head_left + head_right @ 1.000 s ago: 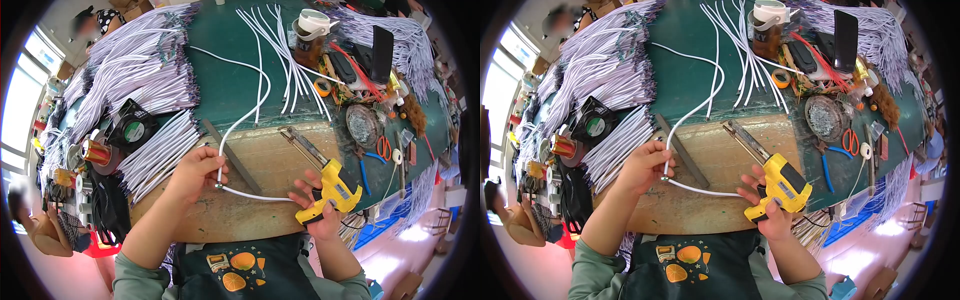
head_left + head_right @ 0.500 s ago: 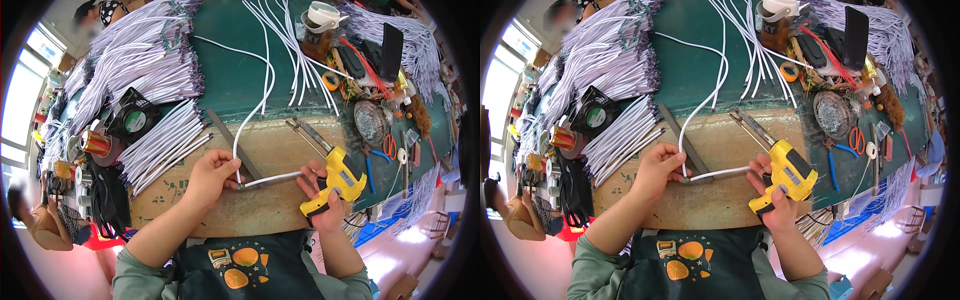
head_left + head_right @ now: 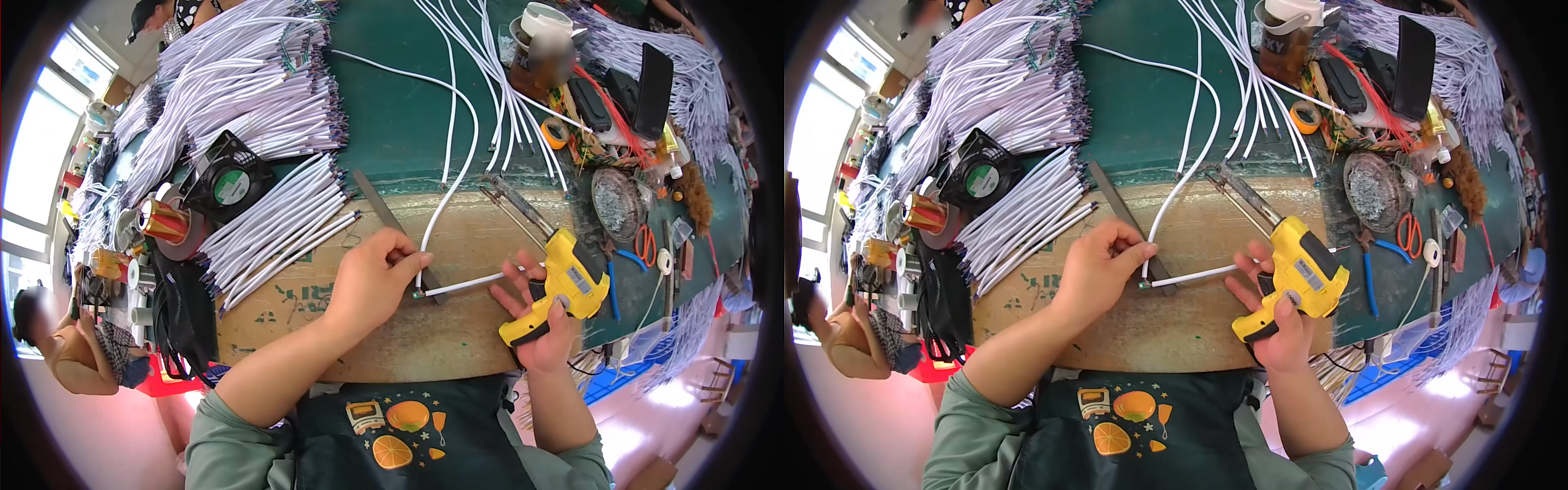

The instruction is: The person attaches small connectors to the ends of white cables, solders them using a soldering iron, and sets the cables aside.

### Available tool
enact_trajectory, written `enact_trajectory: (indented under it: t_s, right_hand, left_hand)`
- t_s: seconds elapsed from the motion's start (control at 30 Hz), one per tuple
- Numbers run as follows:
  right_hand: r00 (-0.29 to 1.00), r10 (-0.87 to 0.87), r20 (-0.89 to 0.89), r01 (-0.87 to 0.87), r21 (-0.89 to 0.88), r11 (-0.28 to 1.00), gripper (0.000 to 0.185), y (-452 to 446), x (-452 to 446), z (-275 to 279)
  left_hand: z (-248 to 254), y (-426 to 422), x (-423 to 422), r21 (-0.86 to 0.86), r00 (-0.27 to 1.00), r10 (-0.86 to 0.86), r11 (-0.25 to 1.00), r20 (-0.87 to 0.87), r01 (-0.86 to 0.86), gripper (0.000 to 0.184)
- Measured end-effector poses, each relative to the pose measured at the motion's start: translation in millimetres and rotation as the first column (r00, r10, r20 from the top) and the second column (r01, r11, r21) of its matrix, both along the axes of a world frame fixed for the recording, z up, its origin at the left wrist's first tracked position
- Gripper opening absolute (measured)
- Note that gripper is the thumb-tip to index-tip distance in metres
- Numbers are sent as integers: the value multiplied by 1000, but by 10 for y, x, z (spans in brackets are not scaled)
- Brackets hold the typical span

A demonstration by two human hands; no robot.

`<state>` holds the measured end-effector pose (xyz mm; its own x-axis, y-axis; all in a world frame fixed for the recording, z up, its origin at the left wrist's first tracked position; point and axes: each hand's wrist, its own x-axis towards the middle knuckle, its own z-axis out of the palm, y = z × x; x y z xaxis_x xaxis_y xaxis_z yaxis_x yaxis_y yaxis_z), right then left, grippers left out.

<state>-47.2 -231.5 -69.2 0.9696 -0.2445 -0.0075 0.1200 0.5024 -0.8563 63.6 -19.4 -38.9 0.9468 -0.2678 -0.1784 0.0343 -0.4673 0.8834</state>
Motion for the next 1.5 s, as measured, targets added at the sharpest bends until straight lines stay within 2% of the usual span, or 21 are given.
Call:
enact_trajectory:
  t_s: [0.03, 0.17, 0.2, 0.23, 0.27, 0.33, 0.57, 0.63, 0.7, 0.77, 0.8, 0.83, 0.87, 0.9, 0.93, 1.3, 1.37, 1.4, 1.43, 1.47, 1.5]
  right_hand:
    - [1000, 11, 3, -11, 13, 1000, 61, 13, -17, -9]
    - [1000, 18, 2, -18, 28, 999, 63, 24, -84, -27]
    - [1000, 21, 5, -21, 32, 999, 64, 27, -101, -24]
    - [1000, 24, 7, -24, 35, 999, 64, 30, -116, -25]
    - [1000, 25, 6, -25, 36, 999, 64, 34, -132, -38]
    - [998, 54, 40, -59, 124, 991, 60, 43, -152, -74]
    - [997, 76, 19, -77, 83, 994, 58, 122, -239, -66]
    - [993, 121, -15, -121, 3, 993, 56, 132, -318, -28]
    - [992, 108, -58, -107, 11, 994, 54, 193, -351, 74]
    - [983, 157, -93, -173, -201, 964, 55, 256, -356, 122]
    - [975, 171, -139, -202, -244, 949, 55, 306, -341, 188]
    - [968, 172, -185, -214, -238, 947, 35, 357, -324, 224]
    - [967, 191, -170, -236, -308, 921, 33, 362, -301, 200]
    - [965, 210, -157, -255, -378, 890, 32, 365, -276, 161]
    - [980, 170, -105, -198, -389, 900, 28, 410, -243, 138]
    - [979, 190, -74, -201, -500, 842, 26, 471, -244, 172]
    - [982, 168, -81, -186, -481, 857, 25, 471, -254, 157]
    - [979, 195, -68, -198, -573, 795, 26, 452, -261, 124]
    - [973, 222, -59, -205, -658, 724, 26, 441, -266, 106]
    - [973, 222, -59, -205, -658, 724, 26, 444, -266, 108]
    - [970, 236, -59, -214, -670, 711, 27, 450, -260, 114]
  left_hand:
    - [-4, 33, -4, -43, 997, 6, 999, -76, -9, 13]
    - [16, 303, 85, -154, 993, 114, 981, -2, -113, 13]
    - [14, 411, 180, 76, 953, 107, 988, 283, -134, 13]
    - [2, 502, 252, 286, 844, 27, 934, 536, -212, 13]
    - [-28, 581, 291, 288, 844, 27, 934, 535, -213, 13]
    - [-99, 685, 341, 437, 863, -82, 883, 499, -169, 12]
    - [-134, 647, 230, 468, 735, -207, 868, 646, -167, 7]
    - [110, 566, -36, 314, 857, -101, 946, 506, -74, 6]
    - [322, 516, -283, 291, 914, -209, 951, 347, 107, 8]
    - [484, 442, -503, 145, 947, -292, 951, 130, 273, 10]
    - [505, 412, -574, 143, 947, -294, 950, 127, 276, 10]
    - [516, 382, -631, 79, 942, -329, 943, 61, 324, 12]
    - [514, 361, -670, 10, 930, -368, 930, -1, 368, 13]
    - [503, 348, -695, 6, 928, -372, 928, -2, 372, 13]
    - [490, 337, -712, -8, 925, -379, 925, -8, 379, 14]
    - [411, 259, -751, -68, 917, -395, 918, -57, 391, 16]
    - [390, 257, -768, -181, 894, -313, 947, -320, 266, 15]
    - [389, 260, -768, -182, 894, -314, 946, -321, 267, 15]
    - [390, 270, -766, -264, 866, -275, 949, -417, 174, 15]
    - [390, 280, -764, -334, 824, -245, 940, -512, 72, 16]
    - [382, 287, -760, -334, 823, -245, 940, -512, 72, 16]
